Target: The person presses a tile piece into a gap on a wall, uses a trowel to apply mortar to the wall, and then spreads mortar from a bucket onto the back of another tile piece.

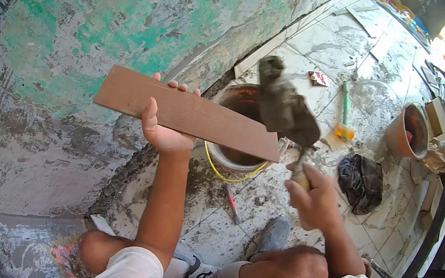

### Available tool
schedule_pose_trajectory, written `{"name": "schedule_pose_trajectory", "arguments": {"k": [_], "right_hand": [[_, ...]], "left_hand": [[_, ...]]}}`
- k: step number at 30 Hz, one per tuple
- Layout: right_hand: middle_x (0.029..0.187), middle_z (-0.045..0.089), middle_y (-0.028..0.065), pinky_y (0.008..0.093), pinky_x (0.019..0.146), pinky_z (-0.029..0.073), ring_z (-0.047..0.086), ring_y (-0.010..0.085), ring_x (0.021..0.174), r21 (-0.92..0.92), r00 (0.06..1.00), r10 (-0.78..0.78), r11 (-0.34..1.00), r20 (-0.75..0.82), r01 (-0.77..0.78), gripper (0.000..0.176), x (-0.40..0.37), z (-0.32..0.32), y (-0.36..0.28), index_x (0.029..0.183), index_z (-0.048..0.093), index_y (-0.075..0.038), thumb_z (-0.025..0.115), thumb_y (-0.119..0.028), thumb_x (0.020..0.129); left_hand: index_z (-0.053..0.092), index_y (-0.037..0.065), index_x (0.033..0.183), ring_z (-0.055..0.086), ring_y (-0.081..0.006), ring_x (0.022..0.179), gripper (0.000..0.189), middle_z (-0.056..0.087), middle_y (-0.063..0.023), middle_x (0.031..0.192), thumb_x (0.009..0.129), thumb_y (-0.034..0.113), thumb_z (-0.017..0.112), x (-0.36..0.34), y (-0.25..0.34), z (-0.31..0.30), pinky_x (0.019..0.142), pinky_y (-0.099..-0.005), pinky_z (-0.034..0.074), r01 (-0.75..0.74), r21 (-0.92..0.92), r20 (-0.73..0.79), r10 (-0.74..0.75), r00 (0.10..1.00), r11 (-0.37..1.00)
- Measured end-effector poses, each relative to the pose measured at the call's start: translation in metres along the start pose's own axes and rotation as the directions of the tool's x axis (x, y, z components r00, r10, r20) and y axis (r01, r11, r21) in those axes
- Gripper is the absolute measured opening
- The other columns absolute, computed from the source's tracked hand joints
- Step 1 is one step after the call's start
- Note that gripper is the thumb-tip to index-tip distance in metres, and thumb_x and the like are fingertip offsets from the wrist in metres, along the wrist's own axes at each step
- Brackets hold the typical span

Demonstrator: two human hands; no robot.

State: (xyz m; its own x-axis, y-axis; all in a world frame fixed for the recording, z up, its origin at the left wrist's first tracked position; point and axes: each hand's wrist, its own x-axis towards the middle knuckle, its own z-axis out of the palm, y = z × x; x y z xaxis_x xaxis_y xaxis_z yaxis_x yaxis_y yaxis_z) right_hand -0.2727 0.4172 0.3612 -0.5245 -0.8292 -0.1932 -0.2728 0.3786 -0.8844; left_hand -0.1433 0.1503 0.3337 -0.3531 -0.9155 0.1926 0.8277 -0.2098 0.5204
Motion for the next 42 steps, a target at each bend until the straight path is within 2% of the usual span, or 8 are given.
{"name": "schedule_pose_trajectory", "arguments": {"k": [2,5,8,11,13,15,21,42], "right_hand": [[0.089,0.063,0.0227,0.042,0.064,0.052,0.064,0.0375,0.074,-0.33,0.928,-0.314,0.914,-0.2,0.238,0.039,0.007,0.03,0.013,0.106,0.057,0.006,0.068,-0.025,0.085],[0.097,0.061,0.0191,0.0434,0.07,0.051,0.063,0.0367,0.083,-0.576,0.899,-0.384,0.792,-0.209,0.205,0.04,0.018,0.053,0.025,0.115,0.053,0.003,0.066,-0.024,0.087],[0.098,0.06,0.0171,0.043,0.071,0.05,0.062,0.0351,0.083,-0.634,0.802,-0.538,0.721,-0.26,0.278,0.038,0.035,0.059,0.051,0.114,0.051,0.002,0.066,-0.02,0.087],[0.097,0.059,0.0167,0.0428,0.069,0.05,0.061,0.0337,0.082,-0.652,0.76,-0.593,0.691,-0.265,0.312,0.035,0.039,0.058,0.054,0.11,0.051,0.001,0.067,-0.015,0.084],[0.097,0.059,0.0162,0.0425,0.069,0.05,0.061,0.0329,0.082,-0.666,0.76,-0.6,0.676,-0.25,0.315,0.035,0.041,0.056,0.057,0.11,0.051,0.0,0.068,-0.014,0.082],[0.09,0.057,0.0197,0.0432,0.066,0.05,0.06,0.0375,0.077,-0.703,0.694,-0.689,0.6,-0.212,0.381,0.036,0.044,0.05,0.056,0.108,0.05,0.004,0.069,-0.015,0.083],[0.09,0.059,0.0133,0.0383,0.067,0.051,0.062,0.029,0.08,-0.742,0.761,-0.633,0.577,-0.143,0.341,0.03,0.036,0.042,0.052,0.104,0.051,-0.001,0.067,-0.011,0.081],[0.087,0.059,0.0117,0.0389,0.063,0.053,0.064,0.0289,0.078,-0.728,0.911,-0.411,0.637,-0.042,0.254,0.033,0.009,0.019,0.058,0.112,0.05,-0.001,0.063,-0.016,0.086]], "left_hand": [[0.045,0.01,0.132,0.052,-0.0288,0.102,0.057,0.053,-0.0108,0.107,0.086,0.042,0.057,-0.006,-0.009,0.019,0.096,-0.0588,0.041,-0.048,-0.058,-0.012,0.048,0.999,0.997],[0.046,0.01,0.128,0.052,-0.028,0.102,0.053,0.053,-0.0103,0.106,0.087,0.043,0.056,-0.009,-0.016,0.04,0.097,-0.0583,0.04,-0.14,-0.138,-0.038,0.136,0.99,0.981],[0.049,0.011,0.121,0.053,-0.028,0.101,0.047,0.053,-0.0104,0.106,0.087,0.042,0.055,-0.01,-0.019,0.053,0.097,-0.0579,0.04,-0.201,-0.19,-0.028,0.2,0.979,0.961],[0.042,0.013,0.132,0.054,-0.0266,0.101,0.057,0.054,-0.0105,0.11,0.085,0.041,0.058,-0.009,-0.016,0.059,0.095,-0.055,0.041,-0.191,-0.237,-0.006,0.195,0.981,0.952],[0.052,0.01,0.116,0.053,-0.0285,0.097,0.043,0.054,-0.0111,0.103,0.086,0.041,0.055,-0.009,-0.013,0.065,0.094,-0.0574,0.041,-0.193,-0.224,-0.074,0.181,0.981,0.955],[0.049,0.012,0.119,0.053,-0.0272,0.098,0.045,0.055,-0.0101,0.104,0.085,0.04,0.057,-0.006,-0.014,0.06,0.093,-0.0556,0.042,-0.179,-0.225,-0.078,0.165,0.983,0.958],[0.05,0.009,0.113,0.053,-0.0231,0.096,0.043,0.055,-0.0071,0.103,0.082,0.037,0.06,0.001,-0.02,0.061,0.088,-0.0494,0.043,-0.145,-0.19,-0.187,0.109,0.976,0.971],[0.049,0.011,0.104,0.051,-0.0163,0.089,0.035,0.049,-0.0018,0.096,0.081,0.035,0.06,0.02,-0.053,0.054,0.079,-0.039,0.043,0.01,-0.056,-0.509,-0.037,0.86,0.998]]}}
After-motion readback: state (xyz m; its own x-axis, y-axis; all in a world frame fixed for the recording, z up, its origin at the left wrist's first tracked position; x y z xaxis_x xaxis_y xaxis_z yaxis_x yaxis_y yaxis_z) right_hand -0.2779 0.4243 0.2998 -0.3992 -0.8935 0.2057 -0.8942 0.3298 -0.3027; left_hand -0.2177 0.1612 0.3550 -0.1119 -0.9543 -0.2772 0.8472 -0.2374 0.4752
